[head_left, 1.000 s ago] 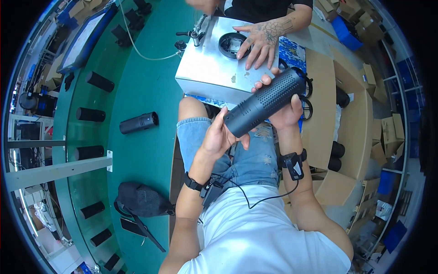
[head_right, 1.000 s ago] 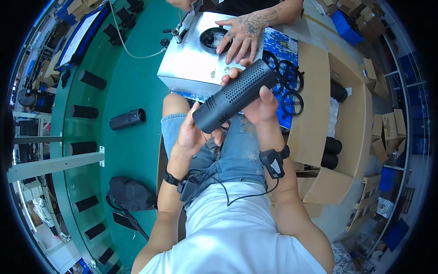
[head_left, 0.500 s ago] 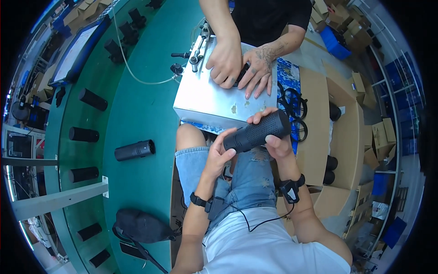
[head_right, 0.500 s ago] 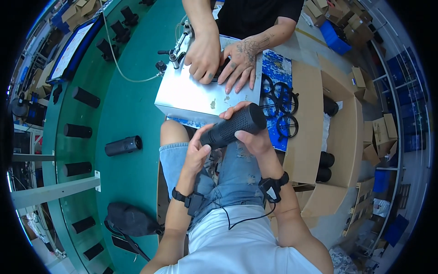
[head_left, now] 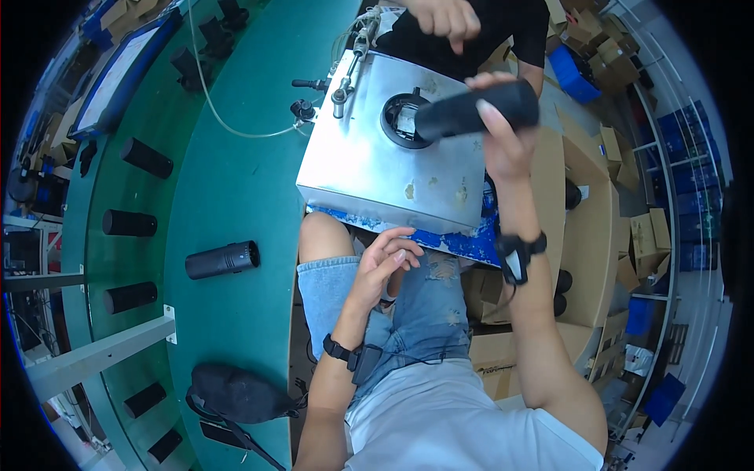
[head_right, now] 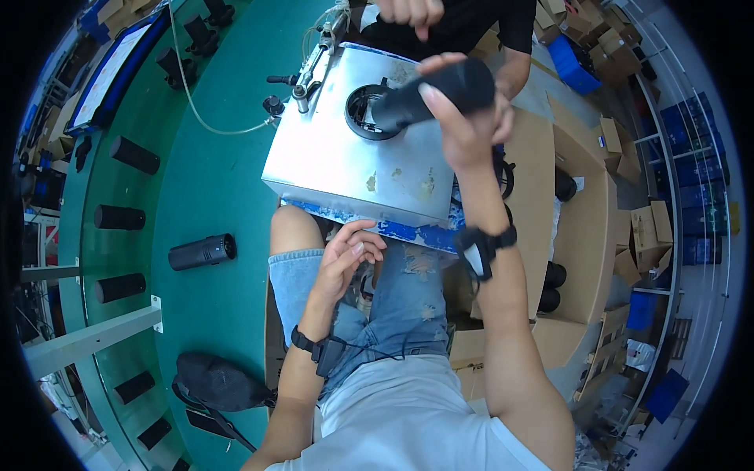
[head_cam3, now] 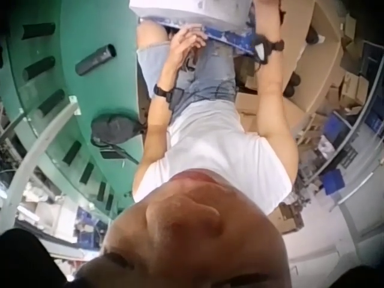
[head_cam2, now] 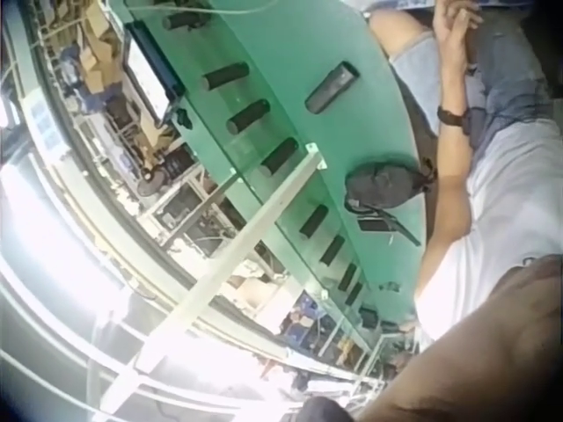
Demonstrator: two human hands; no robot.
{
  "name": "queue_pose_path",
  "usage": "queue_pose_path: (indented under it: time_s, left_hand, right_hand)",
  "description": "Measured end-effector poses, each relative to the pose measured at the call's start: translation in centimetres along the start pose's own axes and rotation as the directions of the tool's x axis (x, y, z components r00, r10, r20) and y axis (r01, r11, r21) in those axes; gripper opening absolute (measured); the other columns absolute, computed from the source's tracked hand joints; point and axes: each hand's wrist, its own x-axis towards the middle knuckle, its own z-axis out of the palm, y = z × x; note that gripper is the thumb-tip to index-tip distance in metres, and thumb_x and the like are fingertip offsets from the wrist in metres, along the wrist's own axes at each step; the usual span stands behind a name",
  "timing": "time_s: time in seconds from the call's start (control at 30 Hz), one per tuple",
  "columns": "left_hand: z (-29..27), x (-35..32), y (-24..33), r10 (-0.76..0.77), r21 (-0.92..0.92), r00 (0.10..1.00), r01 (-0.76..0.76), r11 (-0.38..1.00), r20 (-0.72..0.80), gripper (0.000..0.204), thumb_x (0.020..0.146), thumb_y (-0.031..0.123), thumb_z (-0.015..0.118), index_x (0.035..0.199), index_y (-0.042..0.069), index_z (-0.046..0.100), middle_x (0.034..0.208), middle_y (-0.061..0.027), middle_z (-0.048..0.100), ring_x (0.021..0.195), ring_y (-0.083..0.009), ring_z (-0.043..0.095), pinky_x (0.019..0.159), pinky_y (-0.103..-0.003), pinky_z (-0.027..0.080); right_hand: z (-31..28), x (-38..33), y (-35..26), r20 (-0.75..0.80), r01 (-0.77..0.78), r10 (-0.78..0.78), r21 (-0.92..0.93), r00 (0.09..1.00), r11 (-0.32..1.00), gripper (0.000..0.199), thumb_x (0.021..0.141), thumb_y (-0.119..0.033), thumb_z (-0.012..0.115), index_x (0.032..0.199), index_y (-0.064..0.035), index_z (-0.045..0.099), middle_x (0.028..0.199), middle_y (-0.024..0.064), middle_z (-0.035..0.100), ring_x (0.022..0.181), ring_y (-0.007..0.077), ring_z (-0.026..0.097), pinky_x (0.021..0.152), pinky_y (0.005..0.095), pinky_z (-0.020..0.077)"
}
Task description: The person repeatedly picks up a black cylinder, places it into a machine to be pressed, and then sets the finished unit aside on the table.
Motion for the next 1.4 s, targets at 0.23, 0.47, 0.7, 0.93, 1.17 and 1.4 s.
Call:
queue_pose_path:
  time_s: [0.23,0.47,0.7,0.93,1.17,1.4]
  left_hand:
    - [0.2,0.6,-0.1,0.000,-0.008,1.000,-0.001,1.000,-0.007,0.043,0.092,0.017,0.055,0.131,-0.001,0.045,0.107,-0.0140,0.062,0.092,-0.0170,0.061,0.081,-0.026,0.045]
    - [-0.2,0.3,0.1,0.010,0.001,1.000,-0.010,1.000,-0.027,0.042,0.091,0.017,0.056,0.128,-0.001,0.047,0.105,-0.0136,0.062,0.091,-0.0171,0.061,0.081,-0.026,0.045]
    - [-0.1,0.1,-0.1,-0.017,-0.028,1.000,0.017,0.999,-0.018,0.041,0.091,0.017,0.055,0.127,-0.001,0.048,0.105,-0.0134,0.062,0.090,-0.0167,0.061,0.080,-0.026,0.045]
    - [0.1,0.0,0.4,-0.010,-0.022,0.998,0.009,1.000,-0.063,0.038,0.090,0.018,0.056,0.122,-0.002,0.050,0.103,-0.0128,0.062,0.091,-0.0167,0.061,0.081,-0.026,0.046]
    - [-1.3,0.3,10.9,0.194,0.225,0.981,-0.186,0.956,-0.012,0.027,0.090,0.010,0.056,0.114,0.000,0.055,0.095,-0.0101,0.063,0.089,-0.0157,0.061,0.080,-0.029,0.050]
    - [-8.7,12.4,23.4,0.474,0.832,0.880,-0.240,0.500,-0.031,0.032,0.089,0.024,0.060,0.110,0.000,0.061,0.092,-0.0103,0.067,0.084,-0.0167,0.064,0.080,-0.029,0.050]
  right_hand:
    - [2.2,2.4,7.8,-0.029,-0.182,0.183,-0.328,0.983,0.927,0.040,0.079,-0.016,0.077,0.110,0.0001,0.057,0.101,0.0073,0.065,0.096,0.0135,0.060,0.089,0.0292,0.0464]
    - [4.5,1.1,8.2,-0.188,-0.109,0.010,-0.528,0.982,0.842,0.048,0.076,-0.027,0.080,0.108,-0.0016,0.055,0.097,0.0088,0.064,0.088,0.0164,0.061,0.082,0.0306,0.0488]
    - [0.4,4.8,7.6,0.365,-0.205,0.295,-0.267,0.883,0.942,0.043,0.076,-0.016,0.078,0.112,-0.0025,0.058,0.095,0.0067,0.067,0.086,0.0137,0.062,0.082,0.0278,0.0479]
    - [5.4,0.9,9.1,-0.340,-0.127,-0.078,-0.540,0.937,0.832,0.033,0.076,-0.017,0.080,0.097,-0.0018,0.059,0.086,0.0039,0.066,0.080,0.0115,0.062,0.077,0.0262,0.0486]
    - [0.6,3.1,7.6,0.090,-0.167,0.199,-0.281,0.976,0.945,0.041,0.078,-0.013,0.075,0.112,-0.0009,0.056,0.099,0.0079,0.067,0.095,0.0155,0.062,0.091,0.0302,0.0465]
    - [1.6,1.8,9.6,0.090,-0.079,0.109,-0.290,0.990,0.954,0.030,0.078,-0.005,0.068,0.106,-0.0020,0.055,0.093,0.0093,0.066,0.089,0.0174,0.063,0.087,0.0322,0.0488]
